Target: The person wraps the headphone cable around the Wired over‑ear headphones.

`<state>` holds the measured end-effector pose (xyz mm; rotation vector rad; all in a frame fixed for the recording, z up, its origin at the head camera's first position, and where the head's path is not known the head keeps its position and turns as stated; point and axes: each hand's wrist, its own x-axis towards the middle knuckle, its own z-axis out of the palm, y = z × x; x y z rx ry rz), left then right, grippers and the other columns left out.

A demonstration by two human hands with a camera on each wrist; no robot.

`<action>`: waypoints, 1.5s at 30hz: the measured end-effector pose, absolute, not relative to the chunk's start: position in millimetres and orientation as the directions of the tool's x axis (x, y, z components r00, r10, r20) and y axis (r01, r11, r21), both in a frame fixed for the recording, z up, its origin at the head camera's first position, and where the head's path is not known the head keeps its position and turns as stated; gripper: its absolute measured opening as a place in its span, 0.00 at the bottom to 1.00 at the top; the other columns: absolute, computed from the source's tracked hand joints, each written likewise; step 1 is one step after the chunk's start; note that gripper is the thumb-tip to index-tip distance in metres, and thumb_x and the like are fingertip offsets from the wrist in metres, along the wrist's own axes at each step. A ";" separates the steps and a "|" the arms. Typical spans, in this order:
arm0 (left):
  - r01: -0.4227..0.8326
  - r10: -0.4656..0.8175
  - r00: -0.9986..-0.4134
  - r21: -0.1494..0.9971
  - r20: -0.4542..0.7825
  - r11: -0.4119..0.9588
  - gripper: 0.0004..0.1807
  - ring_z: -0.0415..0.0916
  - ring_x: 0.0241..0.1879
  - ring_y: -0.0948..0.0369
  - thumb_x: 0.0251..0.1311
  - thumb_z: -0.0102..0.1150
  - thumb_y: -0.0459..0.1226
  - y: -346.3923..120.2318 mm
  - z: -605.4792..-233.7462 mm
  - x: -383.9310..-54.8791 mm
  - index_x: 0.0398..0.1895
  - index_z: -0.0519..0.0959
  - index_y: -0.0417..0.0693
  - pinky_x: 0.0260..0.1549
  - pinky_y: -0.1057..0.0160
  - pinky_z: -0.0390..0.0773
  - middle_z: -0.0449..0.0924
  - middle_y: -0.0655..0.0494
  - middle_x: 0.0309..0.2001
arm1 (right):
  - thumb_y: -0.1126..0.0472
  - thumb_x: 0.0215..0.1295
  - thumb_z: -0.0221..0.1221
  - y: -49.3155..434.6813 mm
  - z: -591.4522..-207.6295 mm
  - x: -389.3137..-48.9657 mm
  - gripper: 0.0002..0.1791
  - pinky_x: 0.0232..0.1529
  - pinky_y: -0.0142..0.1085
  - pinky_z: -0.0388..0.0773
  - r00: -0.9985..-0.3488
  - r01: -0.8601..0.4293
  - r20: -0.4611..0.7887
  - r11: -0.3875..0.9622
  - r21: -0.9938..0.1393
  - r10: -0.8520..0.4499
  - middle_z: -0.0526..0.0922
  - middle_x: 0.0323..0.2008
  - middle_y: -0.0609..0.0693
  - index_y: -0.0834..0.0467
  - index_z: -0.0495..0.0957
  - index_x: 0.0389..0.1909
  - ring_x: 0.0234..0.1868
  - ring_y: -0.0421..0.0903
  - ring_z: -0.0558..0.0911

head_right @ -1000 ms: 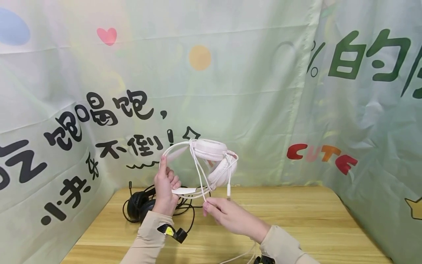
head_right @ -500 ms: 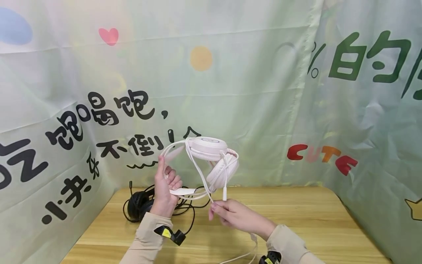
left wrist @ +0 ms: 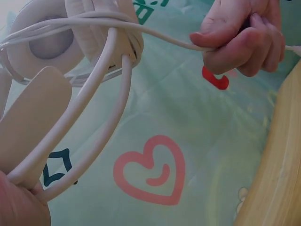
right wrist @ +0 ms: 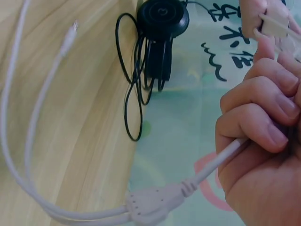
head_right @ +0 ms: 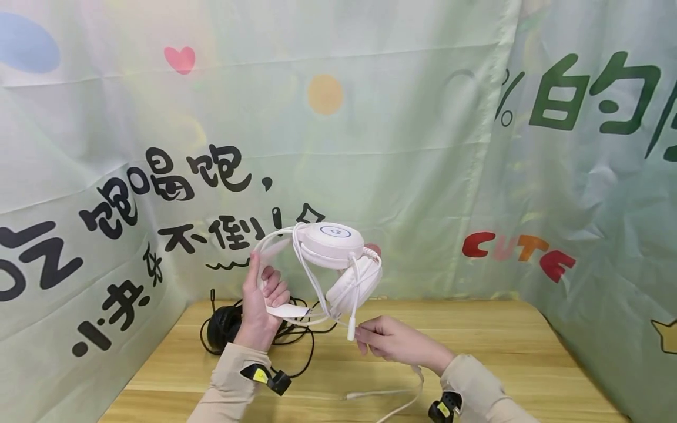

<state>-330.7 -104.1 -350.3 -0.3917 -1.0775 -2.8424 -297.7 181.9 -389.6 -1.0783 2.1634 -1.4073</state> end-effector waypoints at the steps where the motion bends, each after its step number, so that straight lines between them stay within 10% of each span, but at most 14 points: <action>1: 0.158 0.031 -0.962 0.641 0.273 -0.752 0.32 0.47 0.11 0.70 0.73 0.55 0.65 -105.0 -350.6 -330.6 0.23 0.56 0.58 0.09 0.76 0.55 0.49 0.65 0.15 | 0.60 0.87 0.46 183.6 -389.7 -298.7 0.22 0.15 0.24 0.56 -0.655 -0.415 0.120 0.223 -0.882 -0.746 0.65 0.18 0.37 0.72 0.76 0.33 0.16 0.27 0.60; 45: 0.106 0.453 -0.753 0.767 0.477 -0.632 0.19 0.37 0.15 0.63 0.85 0.45 0.52 -144.5 -384.2 -329.2 0.32 0.69 0.55 0.13 0.69 0.43 0.43 0.57 0.20 | 0.55 0.70 0.70 248.9 -359.0 -326.7 0.16 0.24 0.26 0.61 -0.713 -0.522 0.063 0.468 -0.713 -0.698 0.67 0.19 0.35 0.58 0.81 0.24 0.21 0.29 0.64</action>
